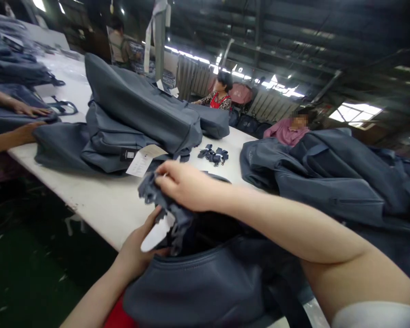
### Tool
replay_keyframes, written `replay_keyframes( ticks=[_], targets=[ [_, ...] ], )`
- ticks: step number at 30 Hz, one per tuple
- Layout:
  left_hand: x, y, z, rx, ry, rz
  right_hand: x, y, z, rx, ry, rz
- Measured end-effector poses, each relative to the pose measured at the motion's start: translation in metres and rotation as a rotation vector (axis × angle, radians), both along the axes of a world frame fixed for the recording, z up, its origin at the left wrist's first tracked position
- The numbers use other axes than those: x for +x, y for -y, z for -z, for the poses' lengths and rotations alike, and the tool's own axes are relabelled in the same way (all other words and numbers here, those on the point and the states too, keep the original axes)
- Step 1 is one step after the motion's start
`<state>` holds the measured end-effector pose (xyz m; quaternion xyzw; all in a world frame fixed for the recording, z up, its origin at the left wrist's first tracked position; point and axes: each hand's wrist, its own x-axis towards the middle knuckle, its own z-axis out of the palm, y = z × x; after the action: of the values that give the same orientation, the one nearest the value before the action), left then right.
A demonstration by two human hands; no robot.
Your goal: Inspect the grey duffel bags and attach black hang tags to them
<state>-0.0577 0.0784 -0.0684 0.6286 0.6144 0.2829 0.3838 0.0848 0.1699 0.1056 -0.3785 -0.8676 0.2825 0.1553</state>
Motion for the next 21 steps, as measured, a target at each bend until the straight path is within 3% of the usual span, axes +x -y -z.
replay_keyframes(
  ticks=[4, 7, 12, 17, 19, 21],
  targets=[
    [-0.003, 0.007, 0.009, 0.088, 0.042, -0.022, -0.005, 0.028, 0.076, -0.179, 0.239, -0.023],
    [-0.005, 0.014, 0.013, 0.134, 0.078, -0.051, 0.006, 0.03, 0.109, -0.343, 0.22, -0.005],
    [-0.007, 0.022, 0.016, 0.176, 0.071, -0.08, 0.026, 0.034, 0.116, -0.76, 0.145, -0.067],
    [-0.004, 0.025, 0.012, 0.551, -0.153, -0.001, 0.03, 0.04, 0.112, -0.835, 0.262, 0.232],
    [-0.003, 0.025, 0.006, 0.617, -0.175, 0.028, 0.029, 0.041, 0.114, -0.855, 0.237, 0.305],
    [-0.003, 0.024, 0.002, 0.601, -0.076, -0.003, 0.029, 0.042, 0.116, -0.876, 0.19, 0.321]
  ],
)
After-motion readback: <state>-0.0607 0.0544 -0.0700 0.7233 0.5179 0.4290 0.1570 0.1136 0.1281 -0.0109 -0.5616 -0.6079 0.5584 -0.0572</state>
